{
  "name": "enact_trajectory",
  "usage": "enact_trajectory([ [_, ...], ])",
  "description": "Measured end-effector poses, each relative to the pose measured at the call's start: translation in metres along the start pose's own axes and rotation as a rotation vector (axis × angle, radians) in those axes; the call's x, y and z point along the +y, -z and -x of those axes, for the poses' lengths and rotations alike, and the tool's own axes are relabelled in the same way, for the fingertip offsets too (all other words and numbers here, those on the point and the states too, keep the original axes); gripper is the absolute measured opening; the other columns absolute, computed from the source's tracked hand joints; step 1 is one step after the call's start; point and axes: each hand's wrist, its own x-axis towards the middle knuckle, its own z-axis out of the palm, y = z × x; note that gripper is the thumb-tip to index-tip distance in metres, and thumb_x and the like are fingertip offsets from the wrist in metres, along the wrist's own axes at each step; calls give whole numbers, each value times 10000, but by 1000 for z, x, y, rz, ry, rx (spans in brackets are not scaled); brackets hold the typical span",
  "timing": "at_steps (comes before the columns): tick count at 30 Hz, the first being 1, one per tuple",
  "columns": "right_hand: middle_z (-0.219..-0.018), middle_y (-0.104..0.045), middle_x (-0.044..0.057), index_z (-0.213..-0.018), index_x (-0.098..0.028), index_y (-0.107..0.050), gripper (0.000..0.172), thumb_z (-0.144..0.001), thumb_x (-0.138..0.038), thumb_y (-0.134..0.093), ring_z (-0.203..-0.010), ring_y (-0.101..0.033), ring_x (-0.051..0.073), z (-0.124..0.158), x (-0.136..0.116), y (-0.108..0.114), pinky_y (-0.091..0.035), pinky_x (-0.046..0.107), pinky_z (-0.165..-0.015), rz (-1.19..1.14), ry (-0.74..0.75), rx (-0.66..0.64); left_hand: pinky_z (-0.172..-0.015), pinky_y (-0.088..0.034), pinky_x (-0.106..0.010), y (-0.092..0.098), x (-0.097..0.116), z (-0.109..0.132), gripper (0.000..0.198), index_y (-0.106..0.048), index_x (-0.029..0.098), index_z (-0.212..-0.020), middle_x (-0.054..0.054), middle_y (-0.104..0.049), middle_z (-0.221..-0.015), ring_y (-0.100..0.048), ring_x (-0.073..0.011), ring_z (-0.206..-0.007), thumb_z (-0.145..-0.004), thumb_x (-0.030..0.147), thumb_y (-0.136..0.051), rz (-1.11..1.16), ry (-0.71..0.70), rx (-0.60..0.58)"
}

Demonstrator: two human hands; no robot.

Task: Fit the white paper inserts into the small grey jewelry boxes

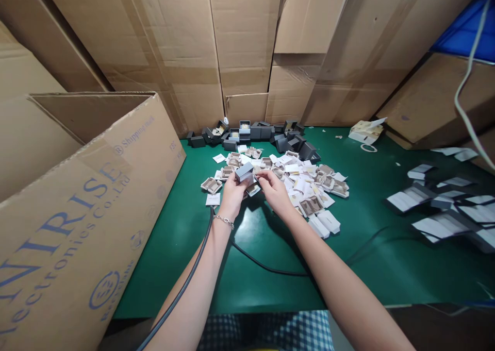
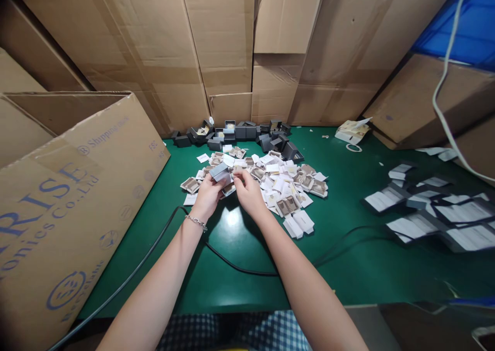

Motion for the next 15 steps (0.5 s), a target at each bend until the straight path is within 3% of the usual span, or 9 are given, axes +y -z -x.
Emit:
enact_trajectory([
  [3,-878,-616,1,-1007,-234,-491,332,-688,-310,-542,-662,-587,146,-1,0,-5,-515,286,-556,-128,-273,-62,-815,-497,-315,-1,-2,1,474,-597,180,-1034,-64,-696,-1027,-647,-206,-939,-590,233,-757,30,-3,-6],
  [5,-770,-581,-39,-941,-236,-456,323,-645,-301,-566,-612,-569,136,-1,1,-7,-501,264,-509,-171,-343,-71,-841,-488,-323,-2,-3,2,456,-601,183,-1019,-60,-695,-1032,-642,-207,-958,-593,233,-758,39,-9,-14],
  [8,-785,-604,-32,-790,-222,-460,219,-635,-315,-584,-627,-575,132,0,2,-8,-503,269,-554,-122,-215,38,-819,-490,-315,-5,-4,4,440,-593,187,-1012,-58,-684,-1042,-636,-199,-948,-603,228,-753,47,-10,-10],
  [11,-842,-677,19,-659,-197,-557,113,-671,-309,-569,-775,-629,179,3,-1,-6,-502,313,-718,10,-85,96,-770,-496,-297,-7,-3,6,448,-568,195,-1018,-48,-673,-1011,-635,-180,-898,-608,216,-747,71,2,22],
  [13,-779,-701,37,-581,-197,-622,189,-703,-331,-568,-900,-638,220,5,-6,-4,-474,328,-811,98,-70,87,-740,-494,-285,-10,-3,7,434,-542,200,-1006,-34,-662,-954,-631,-164,-852,-618,202,-736,90,7,68],
  [15,-693,-699,39,-547,-198,-658,269,-729,-376,-571,-875,-646,228,7,-11,-3,-466,312,-782,168,-81,66,-724,-486,-266,-14,-5,10,397,-509,208,-990,-19,-642,-910,-620,-143,-821,-648,188,-709,114,-7,140],
])
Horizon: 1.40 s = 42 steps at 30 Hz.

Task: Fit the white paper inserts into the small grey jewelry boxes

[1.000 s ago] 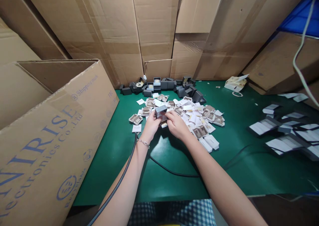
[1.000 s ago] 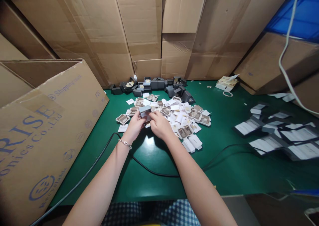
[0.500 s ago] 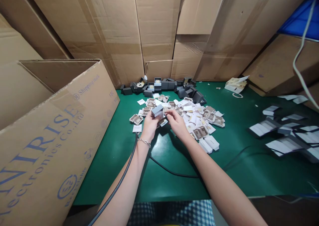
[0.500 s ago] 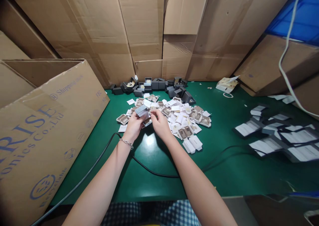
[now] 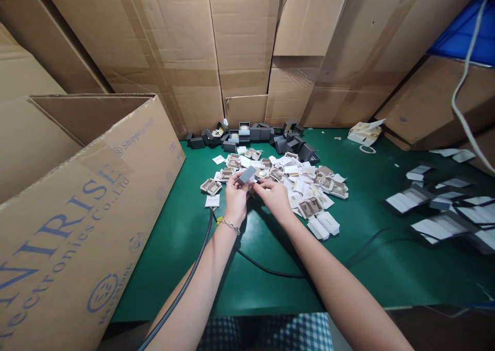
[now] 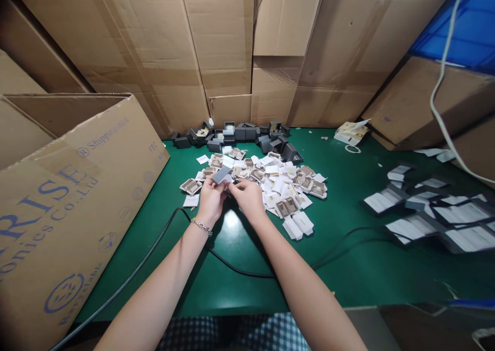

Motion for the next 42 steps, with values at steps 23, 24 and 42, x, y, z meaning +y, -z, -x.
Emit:
enact_trajectory([
  [23,-1107,-603,143,-805,-194,-658,259,-848,-326,-439,-1037,-572,266,-12,8,25,-447,460,-948,172,463,366,-669,-478,-247,-2,8,18,416,-610,218,-1051,-78,-613,-1155,-559,-207,-1033,-682,396,-683,18,235,-545],
  [24,-1112,-602,139,-803,-197,-656,258,-851,-325,-437,-1040,-571,265,-12,9,26,-447,458,-952,185,473,361,-652,-478,-249,0,9,16,439,-621,211,-1028,-88,-624,-1140,-562,-221,-1038,-688,485,-661,21,253,-554],
  [42,-1339,-502,120,-903,-206,-672,264,-812,-312,-449,-1220,-479,299,-6,12,33,-414,486,-996,391,747,61,-581,-451,-202,6,20,9,387,-597,204,-1037,9,-606,-810,-575,-84,-654,-661,120,-634,-203,305,-478],
])
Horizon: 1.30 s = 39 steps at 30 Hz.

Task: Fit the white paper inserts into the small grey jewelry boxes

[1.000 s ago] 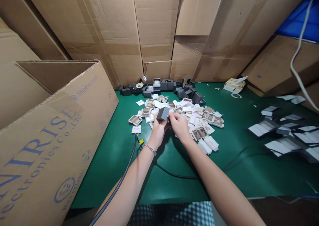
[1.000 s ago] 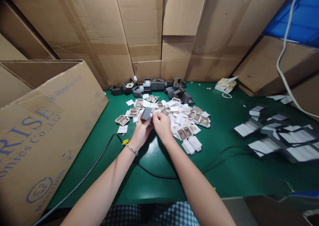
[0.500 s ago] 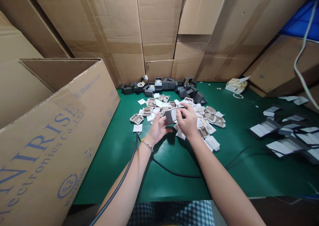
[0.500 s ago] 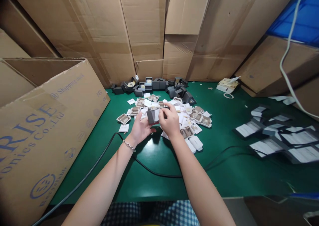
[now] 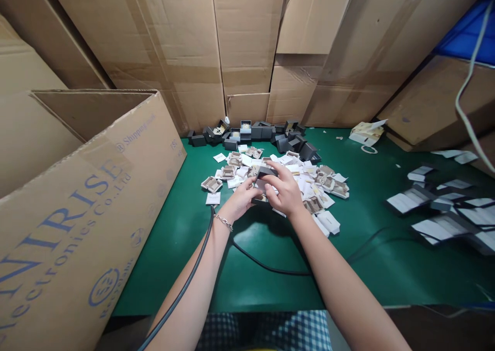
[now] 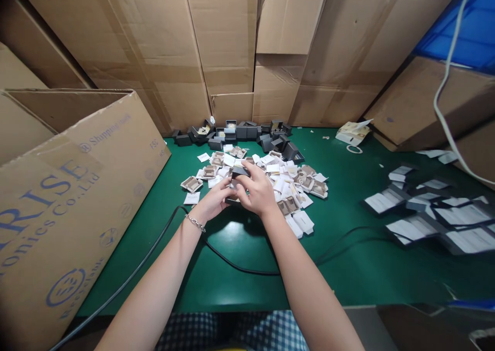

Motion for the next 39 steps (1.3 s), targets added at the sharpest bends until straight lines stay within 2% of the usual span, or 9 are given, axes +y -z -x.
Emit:
enact_trajectory([
  [4,-1323,-507,127,-954,-203,-653,285,-824,-330,-434,-1236,-474,290,0,-1,-3,-422,476,-988,-80,-7,87,-591,-435,-187,-1,-3,-4,378,-609,182,-959,-7,-643,-866,-579,-84,-697,-606,50,-624,97,-53,124],
  [6,-1281,-533,135,-963,-197,-629,265,-819,-317,-441,-1206,-497,276,-1,-1,-7,-436,457,-972,-140,-68,144,-616,-448,-191,-1,-4,-7,371,-613,179,-944,-10,-660,-876,-590,-89,-719,-601,39,-621,153,-49,195],
  [8,-1213,-575,133,-995,-197,-591,258,-801,-303,-459,-1099,-562,251,-3,-1,-12,-491,411,-873,-234,-216,147,-637,-462,-203,0,-5,-10,375,-619,176,-958,-17,-676,-882,-601,-98,-729,-609,39,-619,187,-45,249],
  [12,-1030,-645,85,-1081,-200,-514,364,-735,-310,-503,-736,-608,155,-6,-1,-26,-510,308,-645,-493,-618,13,-679,-490,-245,0,-8,-13,391,-633,163,-1002,-42,-700,-920,-627,-128,-755,-626,57,-620,206,-70,276],
  [15,-968,-648,60,-1070,-196,-521,390,-705,-333,-513,-696,-592,140,-6,-2,-31,-498,293,-617,-611,-747,-55,-701,-511,-270,-1,-8,-14,378,-638,159,-993,-50,-706,-944,-640,-145,-772,-628,63,-627,241,-89,293],
  [22,-973,-644,39,-1049,-213,-556,379,-700,-359,-546,-717,-571,141,-6,-8,-31,-482,297,-644,-730,-747,-73,-592,-481,-228,-1,-6,-13,308,-649,155,-838,-3,-678,-737,-594,-114,-638,-556,33,-643,307,-64,344],
  [28,-959,-652,19,-1031,-216,-569,420,-616,-270,-601,-852,-585,170,-8,-11,-32,-467,294,-742,-852,-794,-113,-546,-423,-219,-4,-10,-12,337,-637,130,-796,-1,-640,-644,-574,-116,-581,-488,15,-566,239,-49,299],
  [35,-697,-607,-34,-832,-186,-622,272,-579,-235,-537,-608,-485,107,-8,-10,-25,-369,232,-579,-972,-851,-278,-532,-375,-224,-10,-13,-11,260,-594,131,-693,22,-563,-554,-506,-99,-526,-463,37,-519,170,-40,277],
  [39,-581,-521,-57,-747,-180,-598,234,-549,-232,-484,-526,-376,84,-8,-8,-25,-275,223,-518,-967,-871,-271,-533,-364,-222,-12,-12,-9,216,-567,139,-660,31,-551,-557,-494,-93,-535,-467,46,-546,189,-43,277],
])
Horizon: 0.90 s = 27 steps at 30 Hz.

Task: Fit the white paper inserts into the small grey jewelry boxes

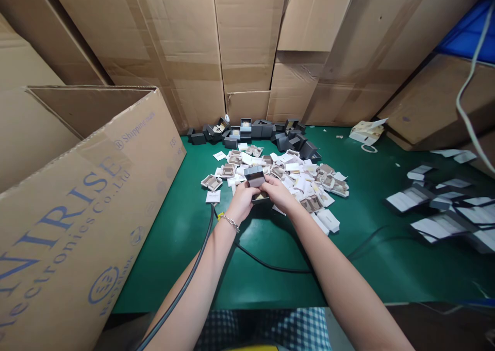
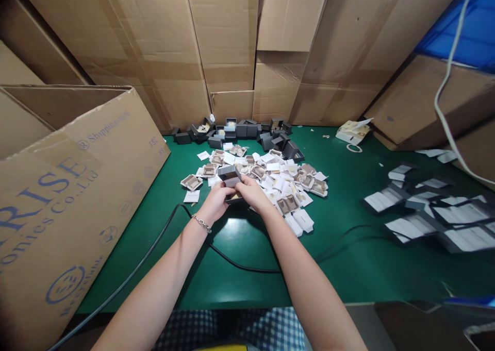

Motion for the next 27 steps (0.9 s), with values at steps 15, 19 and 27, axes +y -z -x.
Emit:
enact_trajectory([
  [15,-650,-591,-25,-801,-171,-665,240,-648,-339,-584,-595,-442,101,-3,5,3,-318,235,-567,17,73,-2,-531,-377,-200,-2,1,4,285,-598,147,-760,44,-526,-571,-460,-78,-540,-498,64,-523,-62,-17,-45],
  [19,-652,-603,-26,-781,-170,-673,236,-639,-343,-595,-583,-442,96,-3,3,1,-322,236,-566,12,73,41,-558,-391,-201,0,-2,1,333,-611,146,-820,36,-555,-619,-477,-81,-569,-516,57,-510,-81,-44,-34],
  [27,-675,-653,-7,-745,-170,-651,285,-505,-297,-737,-659,-556,142,-1,-1,-1,-425,266,-643,-87,-31,109,-694,-433,-248,0,-7,-1,292,-625,143,-792,-5,-623,-729,-518,-116,-668,-567,37,-472,-362,-204,-2],
])
